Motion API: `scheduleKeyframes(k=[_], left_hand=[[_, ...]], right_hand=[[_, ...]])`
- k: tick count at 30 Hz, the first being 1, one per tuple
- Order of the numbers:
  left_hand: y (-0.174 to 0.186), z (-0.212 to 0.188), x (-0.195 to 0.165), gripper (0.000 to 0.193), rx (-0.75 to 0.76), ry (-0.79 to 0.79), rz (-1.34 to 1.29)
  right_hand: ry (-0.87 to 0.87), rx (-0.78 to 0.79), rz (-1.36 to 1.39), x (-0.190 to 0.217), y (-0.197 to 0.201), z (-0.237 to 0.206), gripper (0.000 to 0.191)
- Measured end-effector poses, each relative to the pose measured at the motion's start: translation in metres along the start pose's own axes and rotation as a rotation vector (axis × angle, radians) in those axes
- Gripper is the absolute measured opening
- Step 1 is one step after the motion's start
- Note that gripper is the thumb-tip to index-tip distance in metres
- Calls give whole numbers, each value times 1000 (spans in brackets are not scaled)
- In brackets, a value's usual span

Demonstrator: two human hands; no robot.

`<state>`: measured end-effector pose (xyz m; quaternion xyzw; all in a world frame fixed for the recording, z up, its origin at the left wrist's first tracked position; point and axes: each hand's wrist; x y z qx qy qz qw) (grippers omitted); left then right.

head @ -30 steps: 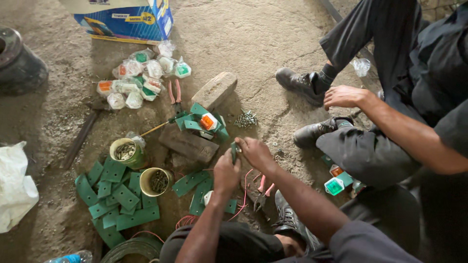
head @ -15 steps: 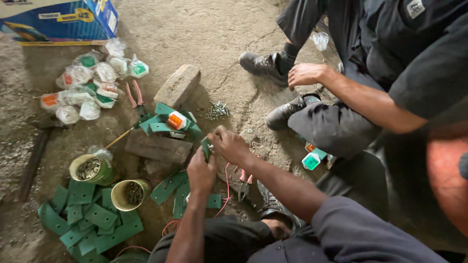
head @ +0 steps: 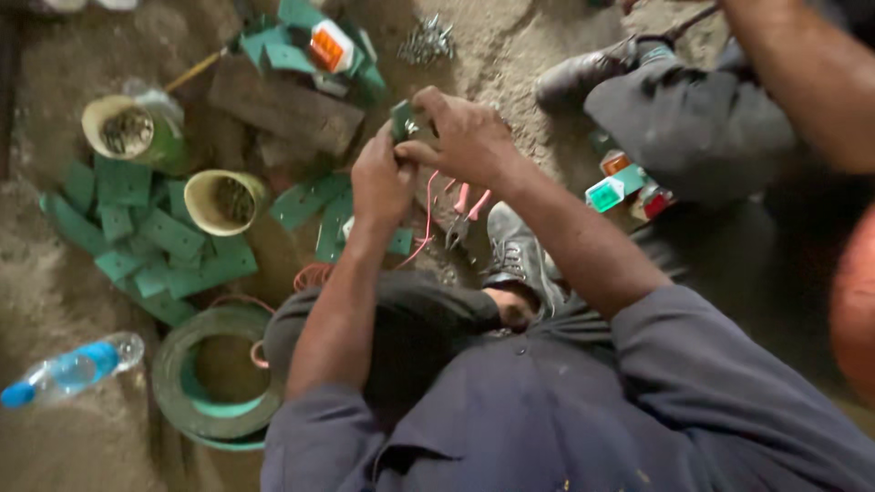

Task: The person sits on the floor and assembles small electrical components by inserting wires into green plastic bases and securing them with screws. They repeatedly pick up parts, connect wires, and tighten fasteners using a screwdriver.

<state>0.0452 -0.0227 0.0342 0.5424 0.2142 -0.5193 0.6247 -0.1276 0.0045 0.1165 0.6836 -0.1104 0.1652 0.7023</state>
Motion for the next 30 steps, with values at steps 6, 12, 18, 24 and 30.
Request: scheduleKeyframes(k=[6, 12, 18, 24, 30], left_hand=[[4, 1, -13, 48, 42, -36, 35], [-5, -5, -4, 50, -11, -95, 105], [-29, -13, 3, 50, 129, 451, -250], [-46, -30, 5, 52, 420, 595, -410], [-10, -8, 34, 28, 184, 385, -367]], right_hand=[[51, 85, -59, -6, 4, -4, 51], [-92, 190, 410, -25, -32, -32, 53], [-44, 145, 836, -29, -89, -70, 104], [-307, 537, 511, -109, -76, -90, 91], [-749, 561, 307, -249, -45, -141, 92]])
Point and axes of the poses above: each hand's wrist, its own z-axis towards the middle knuckle, its own y-axis out of the back of the hand, x = y × z, and after that the axes turned 2 degrees about -x, right-handed
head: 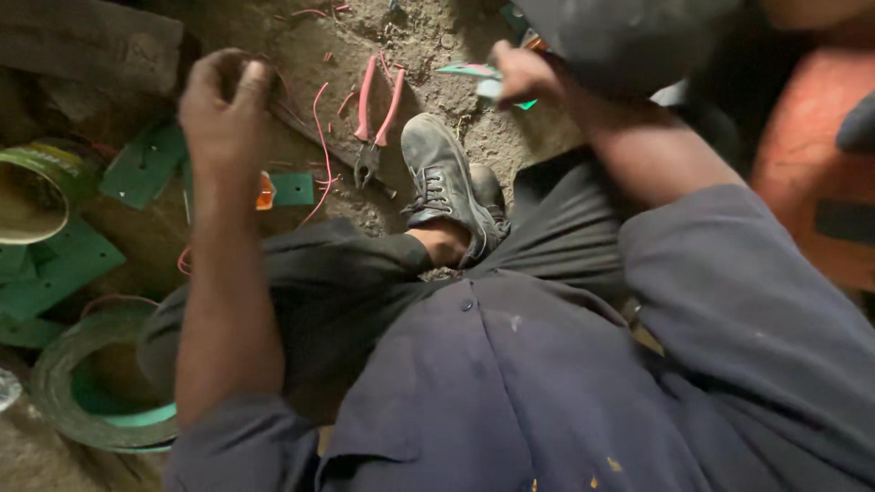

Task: The person sits on the floor and assembles small electrical components by inserting wires into green plastic bases and securing them with screws. They repeatedly pick up parts, connect wires, and tighten fasteners using a screwdriver.

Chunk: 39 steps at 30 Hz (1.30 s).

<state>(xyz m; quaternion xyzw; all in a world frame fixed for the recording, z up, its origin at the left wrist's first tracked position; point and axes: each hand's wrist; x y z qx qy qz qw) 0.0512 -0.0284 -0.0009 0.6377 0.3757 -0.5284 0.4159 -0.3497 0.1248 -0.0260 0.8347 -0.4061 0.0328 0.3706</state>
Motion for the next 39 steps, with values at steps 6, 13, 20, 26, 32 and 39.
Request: scheduleKeyframes(k=[6, 13, 20, 26, 32, 39], left_hand=[[5, 3, -6, 29, -42, -94, 76], [34, 6, -29, 31, -208, -203, 274], [89, 4, -41, 35, -358, -273, 255], [220, -17, -29, 19, -761, -221, 120], [291, -28, -4, 5, -1043, -64, -332], [283, -2, 14, 7, -1020, -81, -321]], right_hand=[[-160, -347, -336, -62, 11, 3, 86], [-129, -400, -478, -59, 14, 15, 80], [334, -615, -722, -21, -33, 30, 73], [601, -392, -438, 54, -85, 15, 66], [757, -246, -419, 97, -90, -3, 58], [753, -216, -463, 139, -72, -24, 47]])
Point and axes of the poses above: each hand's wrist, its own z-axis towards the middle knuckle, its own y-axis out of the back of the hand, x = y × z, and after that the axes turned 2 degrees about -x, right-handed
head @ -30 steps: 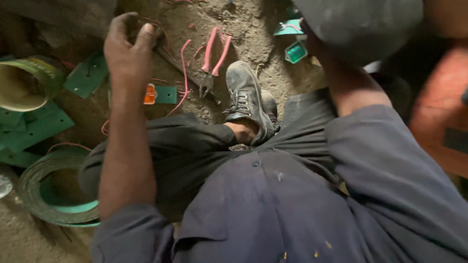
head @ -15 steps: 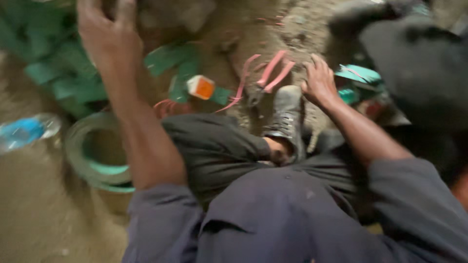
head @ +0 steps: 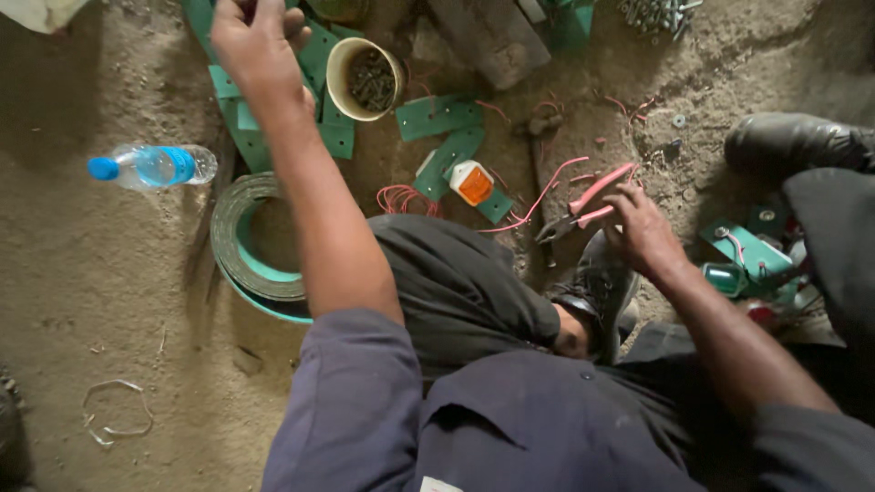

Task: The person sits on the floor and assembles small electrical components by inserting wires into green plastic bases and securing them with screws. They repeatedly pick up parts, connect wires, and tighten fasteners using a screwdriver.

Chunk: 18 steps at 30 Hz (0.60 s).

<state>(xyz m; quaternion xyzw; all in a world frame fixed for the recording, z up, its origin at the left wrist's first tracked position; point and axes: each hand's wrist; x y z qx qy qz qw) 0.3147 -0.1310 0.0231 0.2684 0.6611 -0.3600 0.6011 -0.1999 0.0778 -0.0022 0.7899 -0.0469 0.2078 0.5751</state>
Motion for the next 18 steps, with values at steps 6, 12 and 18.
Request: scheduleKeyframes(k=[6, 12, 18], left_hand=[[-30, 23, 24, 12, -31, -26, -72], [-75, 62, 44, 21, 74, -669, 779], [-103, 85, 18, 32, 309, -533, 1315]], right_hand=[[183, 171, 10, 21, 41, -22, 47], [-16, 376, -167, -18, 16, -64, 40], [75, 354, -37, -30, -22, -60, 45]])
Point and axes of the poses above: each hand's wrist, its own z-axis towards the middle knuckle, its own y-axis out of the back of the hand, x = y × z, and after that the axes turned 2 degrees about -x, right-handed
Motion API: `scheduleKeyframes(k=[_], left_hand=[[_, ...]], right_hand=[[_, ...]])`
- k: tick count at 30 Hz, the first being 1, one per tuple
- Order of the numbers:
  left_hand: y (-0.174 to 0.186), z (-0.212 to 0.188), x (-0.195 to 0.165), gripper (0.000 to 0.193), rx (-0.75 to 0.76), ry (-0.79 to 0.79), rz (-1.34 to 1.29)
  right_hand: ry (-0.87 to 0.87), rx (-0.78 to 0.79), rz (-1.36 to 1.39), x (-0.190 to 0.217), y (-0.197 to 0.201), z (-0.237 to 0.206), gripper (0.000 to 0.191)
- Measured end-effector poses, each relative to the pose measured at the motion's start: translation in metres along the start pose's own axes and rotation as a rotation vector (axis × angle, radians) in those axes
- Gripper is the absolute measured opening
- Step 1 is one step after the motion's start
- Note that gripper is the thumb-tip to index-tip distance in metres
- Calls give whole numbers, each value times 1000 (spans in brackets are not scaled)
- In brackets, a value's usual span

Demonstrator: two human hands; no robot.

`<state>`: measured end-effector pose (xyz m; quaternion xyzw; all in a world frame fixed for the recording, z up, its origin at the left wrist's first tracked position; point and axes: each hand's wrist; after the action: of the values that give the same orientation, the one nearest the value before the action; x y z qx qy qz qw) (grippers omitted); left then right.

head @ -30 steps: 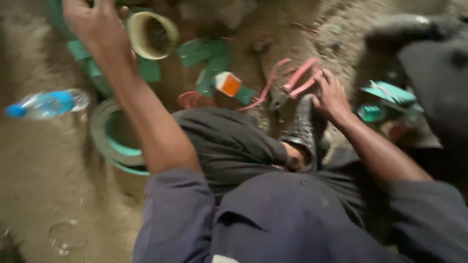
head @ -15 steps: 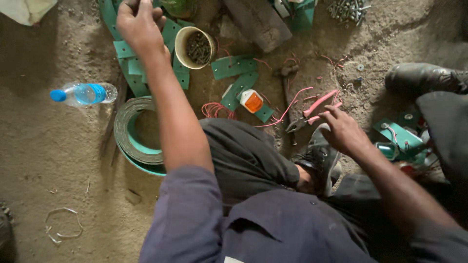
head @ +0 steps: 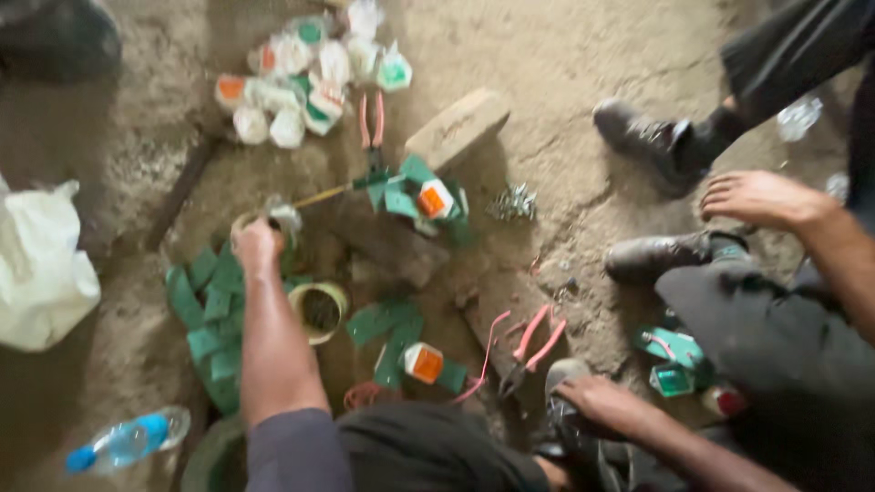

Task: The person sits on the floor and assembles small electrical components by inserting wires into green plastic bases and securing them with screws. They repeatedly pick up parts, connect wires, and tighten fasteners using a screwdriver.

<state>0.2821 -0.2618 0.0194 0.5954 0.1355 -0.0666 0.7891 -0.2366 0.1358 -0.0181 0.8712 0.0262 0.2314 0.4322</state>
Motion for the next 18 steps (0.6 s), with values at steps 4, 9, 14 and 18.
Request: scheduleKeyframes(k=[4, 9, 14, 18], left_hand=[[8, 9, 2, 30, 225, 18, 204], [13, 13, 7, 33, 308, 36, 165], [14, 13, 9, 38, 303, -21, 128], [7, 12, 19, 51, 329, -64, 89]], right_hand=[[123, -138, 20, 3, 3, 9, 40], [119, -120, 21, 12, 18, 11, 44], [59, 6, 52, 17, 20, 11, 44], [135, -86, -7, 9, 7, 11, 43]])
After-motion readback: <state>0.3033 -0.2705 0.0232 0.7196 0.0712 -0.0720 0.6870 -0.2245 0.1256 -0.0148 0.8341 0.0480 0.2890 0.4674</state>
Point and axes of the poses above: each hand's wrist, its own z-axis towards the middle knuckle, its own y-axis out of the back of the hand, x = y × z, and after that the axes turned 2 degrees about -x, right-handed
